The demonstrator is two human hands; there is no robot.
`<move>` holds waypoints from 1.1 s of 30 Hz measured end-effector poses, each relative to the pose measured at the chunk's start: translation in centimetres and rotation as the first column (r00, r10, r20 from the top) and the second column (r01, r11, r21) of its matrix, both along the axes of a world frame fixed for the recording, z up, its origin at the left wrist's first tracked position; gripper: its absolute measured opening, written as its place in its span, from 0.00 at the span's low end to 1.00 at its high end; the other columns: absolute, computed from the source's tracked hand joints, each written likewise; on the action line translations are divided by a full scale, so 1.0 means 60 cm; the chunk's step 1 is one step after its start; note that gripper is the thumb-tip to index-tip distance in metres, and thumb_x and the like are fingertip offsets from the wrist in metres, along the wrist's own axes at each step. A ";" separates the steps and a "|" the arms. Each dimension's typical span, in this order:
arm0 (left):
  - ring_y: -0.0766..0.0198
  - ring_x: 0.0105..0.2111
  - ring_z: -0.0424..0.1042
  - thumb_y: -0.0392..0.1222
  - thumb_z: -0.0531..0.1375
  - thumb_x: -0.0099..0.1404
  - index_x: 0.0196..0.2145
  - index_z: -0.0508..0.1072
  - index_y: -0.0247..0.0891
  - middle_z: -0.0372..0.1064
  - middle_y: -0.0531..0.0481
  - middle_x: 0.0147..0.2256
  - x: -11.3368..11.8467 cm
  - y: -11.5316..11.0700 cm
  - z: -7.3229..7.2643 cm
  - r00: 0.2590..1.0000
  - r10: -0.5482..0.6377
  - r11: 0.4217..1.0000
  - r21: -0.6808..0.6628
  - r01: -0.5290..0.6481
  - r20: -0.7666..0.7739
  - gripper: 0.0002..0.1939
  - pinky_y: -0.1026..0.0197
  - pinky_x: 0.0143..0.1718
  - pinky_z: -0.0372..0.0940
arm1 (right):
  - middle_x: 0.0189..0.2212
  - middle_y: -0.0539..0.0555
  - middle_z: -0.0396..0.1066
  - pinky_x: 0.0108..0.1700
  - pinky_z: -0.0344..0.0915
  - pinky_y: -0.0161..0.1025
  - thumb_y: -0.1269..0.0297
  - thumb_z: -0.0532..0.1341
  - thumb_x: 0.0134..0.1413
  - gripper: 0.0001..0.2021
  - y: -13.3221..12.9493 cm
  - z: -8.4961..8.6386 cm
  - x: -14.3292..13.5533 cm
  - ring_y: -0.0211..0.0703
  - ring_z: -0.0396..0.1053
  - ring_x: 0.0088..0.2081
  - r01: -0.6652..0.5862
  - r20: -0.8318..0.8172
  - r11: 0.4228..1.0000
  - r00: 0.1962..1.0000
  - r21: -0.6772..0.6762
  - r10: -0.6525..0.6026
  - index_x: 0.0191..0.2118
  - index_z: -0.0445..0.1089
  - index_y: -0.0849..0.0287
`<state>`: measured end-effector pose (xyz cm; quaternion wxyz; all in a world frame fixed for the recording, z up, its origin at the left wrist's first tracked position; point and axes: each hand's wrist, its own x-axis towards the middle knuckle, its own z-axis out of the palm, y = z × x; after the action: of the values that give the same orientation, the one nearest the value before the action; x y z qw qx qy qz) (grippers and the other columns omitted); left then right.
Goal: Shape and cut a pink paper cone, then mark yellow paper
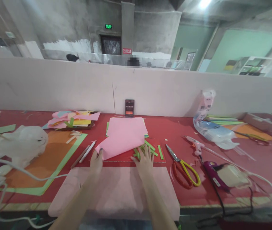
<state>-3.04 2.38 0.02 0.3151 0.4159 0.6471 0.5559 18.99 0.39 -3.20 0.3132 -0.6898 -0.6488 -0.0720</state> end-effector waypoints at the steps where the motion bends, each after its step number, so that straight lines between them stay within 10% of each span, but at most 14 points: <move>1: 0.56 0.48 0.64 0.41 0.52 0.60 0.43 0.68 0.35 0.68 0.42 0.45 0.000 0.001 -0.001 1.000 -0.002 1.000 0.010 0.002 -0.001 0.14 0.57 0.49 0.58 | 0.60 0.59 0.49 0.56 0.42 0.61 0.46 0.58 0.46 0.30 0.007 -0.003 0.008 0.58 0.42 0.61 0.024 0.015 0.999 1.000 -0.025 -0.024 0.54 0.61 0.53; 13: 0.56 0.47 0.65 0.43 0.51 0.59 0.41 0.69 0.35 0.69 0.42 0.43 -0.001 0.000 -0.001 0.998 -0.006 1.000 -0.016 0.007 0.065 0.15 0.57 0.48 0.58 | 0.56 0.64 0.55 0.54 0.42 0.60 0.51 0.55 0.51 0.22 0.069 0.012 0.063 0.57 0.45 0.59 0.180 0.062 0.984 0.982 -0.014 -0.179 0.47 0.65 0.60; 20: 0.58 0.47 0.65 0.45 0.51 0.60 0.43 0.68 0.36 0.67 0.44 0.46 -0.003 0.001 -0.010 0.985 0.015 1.000 -0.002 -0.015 0.170 0.16 0.59 0.48 0.58 | 0.47 0.60 0.65 0.51 0.51 0.48 0.60 0.47 0.59 0.17 0.055 0.039 0.052 0.48 0.59 0.48 0.155 0.031 0.966 0.986 0.209 -0.165 0.38 0.71 0.61; 28: 0.58 0.49 0.63 0.46 0.52 0.60 0.45 0.67 0.37 0.65 0.45 0.48 0.000 -0.003 -0.003 0.969 0.025 0.999 0.028 -0.033 0.245 0.17 0.58 0.50 0.56 | 0.32 0.59 0.68 0.41 0.54 0.45 0.61 0.45 0.59 0.21 0.045 0.041 0.022 0.48 0.62 0.38 0.166 0.112 0.982 0.978 0.094 -0.176 0.29 0.73 0.61; 33: 0.57 0.48 0.63 0.47 0.51 0.61 0.46 0.66 0.36 0.66 0.44 0.46 0.006 -0.019 0.027 0.984 0.045 0.994 0.090 -0.062 0.174 0.18 0.58 0.49 0.57 | 0.36 0.61 0.70 0.45 0.56 0.48 0.54 0.43 0.58 0.24 0.052 0.051 0.024 0.51 0.63 0.42 0.085 -0.226 0.991 0.972 0.107 -0.060 0.33 0.73 0.61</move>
<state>-2.69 1.24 1.66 0.3343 0.3635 0.6012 0.6282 20.43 3.50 -0.13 0.4203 -0.6974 -0.5788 -0.0434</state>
